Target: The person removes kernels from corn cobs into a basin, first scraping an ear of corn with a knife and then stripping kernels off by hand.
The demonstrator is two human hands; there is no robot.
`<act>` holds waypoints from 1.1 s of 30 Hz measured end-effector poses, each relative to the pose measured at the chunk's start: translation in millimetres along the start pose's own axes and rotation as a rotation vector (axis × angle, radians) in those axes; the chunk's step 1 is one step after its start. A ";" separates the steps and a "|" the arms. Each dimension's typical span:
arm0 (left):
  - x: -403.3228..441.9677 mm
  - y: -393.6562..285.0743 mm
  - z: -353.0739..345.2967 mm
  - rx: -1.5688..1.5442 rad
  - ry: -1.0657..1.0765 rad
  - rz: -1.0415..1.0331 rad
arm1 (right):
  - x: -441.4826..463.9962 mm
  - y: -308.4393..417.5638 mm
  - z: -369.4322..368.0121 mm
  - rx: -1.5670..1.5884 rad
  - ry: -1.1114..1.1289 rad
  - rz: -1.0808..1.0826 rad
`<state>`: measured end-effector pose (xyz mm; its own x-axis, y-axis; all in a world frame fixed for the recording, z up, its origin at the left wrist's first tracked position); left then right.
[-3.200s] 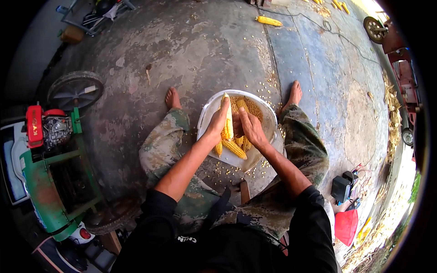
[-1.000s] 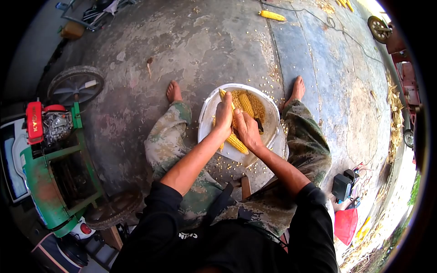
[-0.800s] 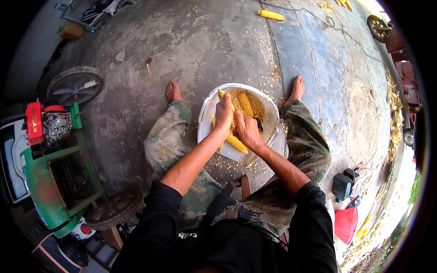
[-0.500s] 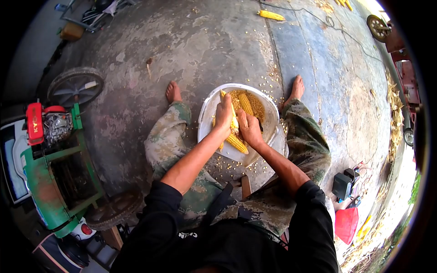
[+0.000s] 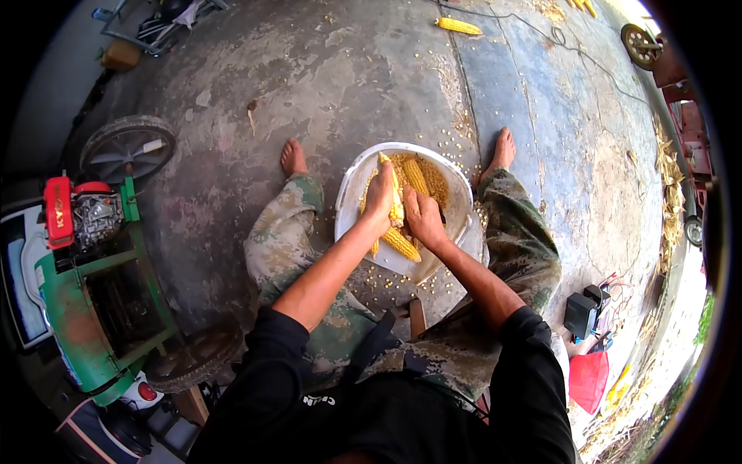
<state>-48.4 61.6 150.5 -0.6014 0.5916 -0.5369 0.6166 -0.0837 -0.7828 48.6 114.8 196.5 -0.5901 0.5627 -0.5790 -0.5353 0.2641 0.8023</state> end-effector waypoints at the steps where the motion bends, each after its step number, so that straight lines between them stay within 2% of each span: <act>1: -0.9 -2.5 -0.9 0.000 0.000 -0.001 | 1.8 -2.6 1.7 0.027 -0.014 -0.004; 5: 1.8 -0.5 -2.9 -0.081 0.039 0.040 | 3.5 6.9 11.4 0.008 -0.104 0.050; 7: 1.7 -1.7 -2.6 -0.098 0.064 0.065 | 8.9 2.9 16.0 0.152 -0.051 -0.012; 10: 1.6 4.4 6.9 -0.015 0.019 0.107 | 13.9 3.4 20.4 0.133 -0.046 0.070; 12: 6.7 1.7 8.8 0.050 0.037 0.041 | 21.6 -5.6 23.6 0.036 -0.024 0.045; 14: -3.2 -7.7 3.2 0.067 0.031 0.074 | 9.6 20.2 29.2 -0.413 -0.353 0.590; 15: -7.9 -10.1 1.4 0.084 0.025 0.105 | 5.2 28.8 31.6 -0.415 -0.353 0.594; 17: -5.2 -3.5 2.5 0.062 0.071 0.097 | 12.9 21.6 31.8 -0.141 -0.046 0.124; 18: -4.5 -2.9 -0.7 0.044 0.116 0.095 | 17.4 18.1 33.8 -0.141 -0.051 0.128; 20: -3.1 0.7 0.5 0.057 0.140 0.136 | 30.4 -4.6 35.0 0.035 0.024 -0.001; 21: -6.7 -6.2 -10.1 0.048 0.232 0.105 | 26.1 -2.1 27.0 0.321 0.134 -0.078; 22: -11.6 -12.3 -21.4 0.040 0.324 0.074 | 24.0 3.8 29.4 0.323 0.126 -0.077; 24: -22.3 -18.0 -28.6 0.069 0.294 0.007 | 17.9 12.3 25.7 0.400 0.240 -0.123; 26: -32.7 -25.6 -40.3 0.104 0.437 -0.069 | 12.8 19.0 26.8 0.417 0.244 -0.142; 33: -27.2 -6.2 -32.9 0.158 0.490 -0.134 | 19.3 -1.6 19.4 0.531 0.278 -0.171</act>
<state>-19.1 72.5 180.3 -0.3387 0.9075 -0.2486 0.4439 -0.0788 -0.8926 49.8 140.5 186.8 -0.6961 0.2718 -0.6645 -0.3050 0.7259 0.6165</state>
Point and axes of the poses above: each hand's wrist, its own x-axis towards the middle knuckle, its own z-axis out of the back of the hand, y = z × x, the point moved 8 cm from there along x, towards the middle knuckle, and after that the axes turned 12 degrees about -z, right-handed, at the moved point
